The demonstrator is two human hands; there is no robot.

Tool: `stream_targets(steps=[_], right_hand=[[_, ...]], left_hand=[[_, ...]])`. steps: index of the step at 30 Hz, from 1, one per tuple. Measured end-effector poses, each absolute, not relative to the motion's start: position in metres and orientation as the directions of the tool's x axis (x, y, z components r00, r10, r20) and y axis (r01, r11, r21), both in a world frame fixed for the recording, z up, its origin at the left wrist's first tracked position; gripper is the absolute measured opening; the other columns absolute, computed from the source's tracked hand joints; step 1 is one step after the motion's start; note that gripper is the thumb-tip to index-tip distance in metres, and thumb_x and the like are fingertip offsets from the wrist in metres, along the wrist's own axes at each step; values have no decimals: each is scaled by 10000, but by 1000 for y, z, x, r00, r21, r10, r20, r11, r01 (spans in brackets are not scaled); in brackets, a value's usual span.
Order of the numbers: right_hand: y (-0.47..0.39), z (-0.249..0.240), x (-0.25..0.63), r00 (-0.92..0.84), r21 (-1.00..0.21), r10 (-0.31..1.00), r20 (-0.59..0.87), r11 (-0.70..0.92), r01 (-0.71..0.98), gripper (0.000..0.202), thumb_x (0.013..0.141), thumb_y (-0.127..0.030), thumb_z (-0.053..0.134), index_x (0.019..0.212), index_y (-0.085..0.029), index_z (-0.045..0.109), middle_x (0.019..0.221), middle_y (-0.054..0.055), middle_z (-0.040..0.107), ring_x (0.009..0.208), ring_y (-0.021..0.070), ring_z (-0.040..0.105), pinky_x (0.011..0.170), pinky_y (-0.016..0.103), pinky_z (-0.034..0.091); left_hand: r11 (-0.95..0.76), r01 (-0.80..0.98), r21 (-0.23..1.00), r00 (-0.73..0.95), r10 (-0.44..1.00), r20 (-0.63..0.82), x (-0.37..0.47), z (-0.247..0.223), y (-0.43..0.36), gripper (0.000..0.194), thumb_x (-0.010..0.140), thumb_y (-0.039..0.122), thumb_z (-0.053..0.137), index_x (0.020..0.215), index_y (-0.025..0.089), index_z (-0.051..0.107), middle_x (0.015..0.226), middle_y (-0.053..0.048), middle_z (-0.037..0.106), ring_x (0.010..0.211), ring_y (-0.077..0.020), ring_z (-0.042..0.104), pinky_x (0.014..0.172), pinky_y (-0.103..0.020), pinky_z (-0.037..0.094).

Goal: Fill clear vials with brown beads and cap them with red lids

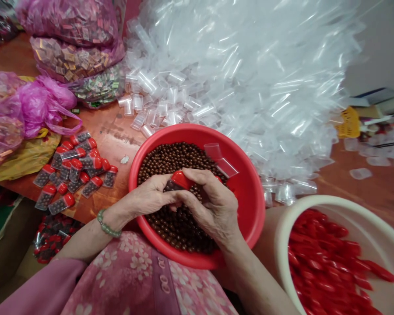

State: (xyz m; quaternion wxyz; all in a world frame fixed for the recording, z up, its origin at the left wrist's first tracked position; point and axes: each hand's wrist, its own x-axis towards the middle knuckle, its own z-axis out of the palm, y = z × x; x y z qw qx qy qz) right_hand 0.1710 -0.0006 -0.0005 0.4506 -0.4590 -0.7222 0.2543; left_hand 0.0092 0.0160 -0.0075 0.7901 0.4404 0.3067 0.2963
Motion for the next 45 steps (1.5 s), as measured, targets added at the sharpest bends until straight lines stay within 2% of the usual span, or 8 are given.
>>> stream_targets(steps=[6,15,23,27,32,36,38,45], right_hand=[[2,8,168,-74,-933,974,214,227,279,115,846,-173,670,932,-244,698,867,12,713,793,147,676,718,293,569],[-5,1,163,-5,-885,949,314,295,362,119,831,-150,675,918,-232,673,880,20,700,811,157,677,732,316,581],[-4,3,168,-37,-934,969,242,244,260,76,810,-177,705,862,-228,682,829,14,712,769,154,684,717,314,597],[-8,-6,162,23,-914,954,300,280,294,96,826,-162,685,887,-234,665,858,16,693,802,158,681,732,319,589],[-10,-14,165,-136,-775,880,455,467,427,221,861,-203,655,1071,-256,613,992,53,693,898,201,677,786,369,566],[-5,-10,170,-350,-551,804,481,588,593,685,722,-500,771,1282,-220,493,1106,134,668,988,308,655,844,470,547],[-3,-8,170,-408,-436,778,477,613,660,795,715,-560,751,1350,-202,432,1124,156,660,1000,331,643,848,492,535],[1,-13,165,-460,-195,684,566,653,731,745,790,-440,653,1426,-171,374,1057,157,674,922,309,655,777,453,525]], left_hand=[[403,-135,905,642,731,-229,9,-7,18,254,820,360,651,817,133,538,662,34,523,574,-70,492,582,-221,438],[405,-114,907,668,707,-232,9,-4,18,354,782,452,676,824,151,493,675,46,500,544,-64,486,540,-216,424],[407,-80,910,668,699,-254,9,-5,18,82,813,195,598,833,150,532,651,54,478,585,-71,449,585,-225,396],[390,-72,918,652,715,-253,9,-8,18,141,799,242,644,839,144,551,639,54,500,567,-71,458,559,-219,386],[469,-202,860,666,710,-230,8,-8,19,331,751,417,722,798,130,566,635,51,508,552,-61,455,547,-212,377],[496,-282,821,660,722,-210,7,-9,20,437,719,517,743,689,128,545,624,36,520,572,-65,468,579,-225,374],[535,-288,794,661,711,-239,8,-8,21,473,682,546,767,682,128,545,613,35,526,564,-71,485,581,-234,382],[610,-347,712,666,695,-271,10,-7,19,480,623,495,836,653,121,537,585,35,548,558,-61,491,603,-233,382]])
